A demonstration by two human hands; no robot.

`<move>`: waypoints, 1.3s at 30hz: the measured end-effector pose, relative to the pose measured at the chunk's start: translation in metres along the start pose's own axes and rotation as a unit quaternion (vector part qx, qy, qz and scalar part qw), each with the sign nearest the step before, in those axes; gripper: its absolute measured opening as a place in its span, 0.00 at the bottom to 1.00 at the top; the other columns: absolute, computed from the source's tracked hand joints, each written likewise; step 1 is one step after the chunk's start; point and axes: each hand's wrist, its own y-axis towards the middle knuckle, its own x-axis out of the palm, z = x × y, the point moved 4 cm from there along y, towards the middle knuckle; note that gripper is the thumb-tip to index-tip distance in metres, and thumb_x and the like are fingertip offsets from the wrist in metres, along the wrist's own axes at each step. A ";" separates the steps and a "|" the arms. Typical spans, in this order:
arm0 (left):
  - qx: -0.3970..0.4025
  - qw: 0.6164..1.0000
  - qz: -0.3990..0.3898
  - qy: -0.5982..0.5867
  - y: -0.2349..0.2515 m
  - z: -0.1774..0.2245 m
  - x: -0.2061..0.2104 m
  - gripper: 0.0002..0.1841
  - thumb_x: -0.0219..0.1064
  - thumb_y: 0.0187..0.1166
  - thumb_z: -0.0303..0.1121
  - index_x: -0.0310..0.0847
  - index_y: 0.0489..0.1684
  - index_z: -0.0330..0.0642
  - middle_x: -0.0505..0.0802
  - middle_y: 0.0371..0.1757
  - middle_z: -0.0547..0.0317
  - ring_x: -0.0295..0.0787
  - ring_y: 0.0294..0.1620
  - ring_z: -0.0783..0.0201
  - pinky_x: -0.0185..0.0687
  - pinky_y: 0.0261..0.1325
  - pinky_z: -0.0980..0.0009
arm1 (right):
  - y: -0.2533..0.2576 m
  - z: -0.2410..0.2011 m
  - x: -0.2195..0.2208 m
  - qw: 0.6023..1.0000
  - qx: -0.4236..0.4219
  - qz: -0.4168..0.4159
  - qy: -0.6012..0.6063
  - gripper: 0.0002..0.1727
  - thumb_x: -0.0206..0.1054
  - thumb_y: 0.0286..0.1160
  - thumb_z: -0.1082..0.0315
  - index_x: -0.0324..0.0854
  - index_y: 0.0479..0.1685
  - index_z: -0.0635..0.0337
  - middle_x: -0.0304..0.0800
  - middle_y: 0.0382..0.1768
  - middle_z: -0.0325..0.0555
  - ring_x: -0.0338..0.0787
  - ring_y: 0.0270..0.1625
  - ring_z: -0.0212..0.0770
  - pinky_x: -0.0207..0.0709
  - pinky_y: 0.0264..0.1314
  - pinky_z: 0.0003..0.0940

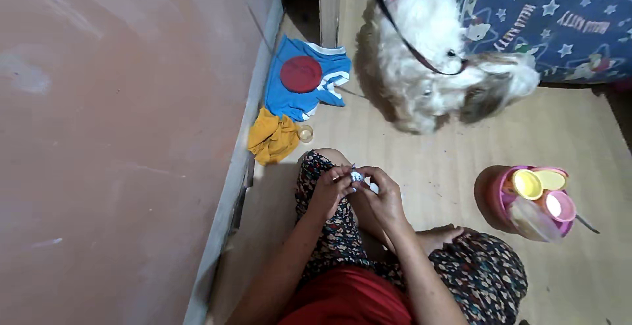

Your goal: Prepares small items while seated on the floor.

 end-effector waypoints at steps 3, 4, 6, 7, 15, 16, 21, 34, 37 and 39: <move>-0.021 0.999 -0.006 -0.026 -0.006 0.003 -0.001 0.12 0.51 0.86 0.19 0.74 0.59 0.23 0.89 0.48 0.54 0.89 0.44 0.70 0.87 0.53 0.73 | 0.002 -0.001 -0.001 1.000 0.021 0.010 0.018 0.14 0.74 0.68 0.74 0.87 0.50 0.73 0.93 0.42 0.57 0.91 0.41 0.38 0.84 0.51 0.29; -0.008 1.000 -0.020 -0.006 -0.007 0.003 -0.002 0.11 0.53 0.83 0.18 0.75 0.58 0.23 0.90 0.49 0.55 0.90 0.46 0.71 0.87 0.56 0.73 | 0.003 -0.002 -0.002 0.999 0.036 0.016 0.025 0.13 0.74 0.68 0.74 0.87 0.49 0.73 0.93 0.41 0.54 0.90 0.40 0.33 0.82 0.49 0.26; 0.036 0.997 -0.045 0.051 -0.008 0.002 -0.006 0.13 0.63 0.76 0.19 0.79 0.56 0.24 0.90 0.51 0.54 0.90 0.50 0.71 0.86 0.60 0.73 | 0.004 -0.002 -0.002 0.996 0.067 0.026 0.047 0.12 0.74 0.69 0.72 0.87 0.47 0.71 0.91 0.38 0.45 0.80 0.34 0.21 0.73 0.42 0.16; 0.053 0.996 -0.038 0.067 -0.008 0.001 -0.007 0.13 0.67 0.74 0.20 0.80 0.55 0.25 0.91 0.50 0.54 0.90 0.49 0.71 0.87 0.59 0.73 | 0.004 -0.001 -0.001 0.995 0.072 0.030 0.056 0.11 0.73 0.70 0.71 0.87 0.46 0.71 0.90 0.37 0.42 0.78 0.34 0.18 0.71 0.41 0.14; 0.126 0.983 0.043 0.126 0.001 0.007 -0.014 0.19 0.71 0.71 0.20 0.79 0.61 0.25 0.92 0.46 0.55 0.90 0.47 0.72 0.87 0.56 0.74 | 0.006 0.008 0.010 0.998 0.056 -0.023 -0.013 0.12 0.67 0.76 0.72 0.88 0.49 0.73 0.88 0.51 0.63 0.89 0.53 0.47 0.83 0.58 0.37; 0.130 0.980 0.047 0.140 0.000 0.009 -0.014 0.20 0.71 0.72 0.20 0.79 0.63 0.24 0.92 0.47 0.55 0.90 0.47 0.73 0.86 0.56 0.75 | 0.006 0.008 0.012 0.998 0.060 -0.035 -0.009 0.12 0.65 0.76 0.73 0.88 0.50 0.74 0.87 0.52 0.63 0.88 0.54 0.48 0.82 0.59 0.37; 0.176 0.965 0.039 0.193 -0.001 0.010 -0.012 0.15 0.69 0.75 0.23 0.86 0.57 0.25 0.90 0.61 0.41 0.88 0.61 0.65 0.84 0.65 0.72 | 0.010 0.005 0.016 0.999 0.041 -0.006 0.006 0.09 0.64 0.73 0.79 0.88 0.43 0.74 0.87 0.48 0.59 0.88 0.53 0.43 0.82 0.60 0.33; 0.193 0.921 0.043 0.335 0.022 0.041 -0.035 0.09 0.68 0.79 0.25 0.86 0.49 0.26 0.93 0.46 0.50 0.90 0.45 0.70 0.86 0.56 0.72 | 0.024 0.002 0.024 0.998 0.062 0.019 -0.010 0.25 0.72 0.74 0.67 0.78 0.68 0.73 0.89 0.43 0.55 0.87 0.41 0.42 0.82 0.49 0.38; 0.185 0.893 0.112 0.396 0.067 0.082 -0.071 0.14 0.66 0.83 0.28 0.82 0.58 0.25 0.92 0.53 0.42 0.90 0.50 0.61 0.85 0.60 0.61 | 0.026 0.006 0.011 0.998 0.049 0.018 -0.033 0.25 0.70 0.77 0.67 0.78 0.69 0.74 0.89 0.42 0.56 0.88 0.41 0.44 0.83 0.49 0.38; 0.196 0.882 0.170 0.393 0.110 0.105 -0.099 0.16 0.64 0.83 0.28 0.81 0.61 0.24 0.92 0.52 0.40 0.90 0.47 0.60 0.84 0.59 0.61 | 0.022 0.013 0.000 0.997 0.059 -0.001 -0.056 0.19 0.67 0.78 0.69 0.82 0.62 0.74 0.89 0.40 0.56 0.89 0.40 0.45 0.84 0.49 0.37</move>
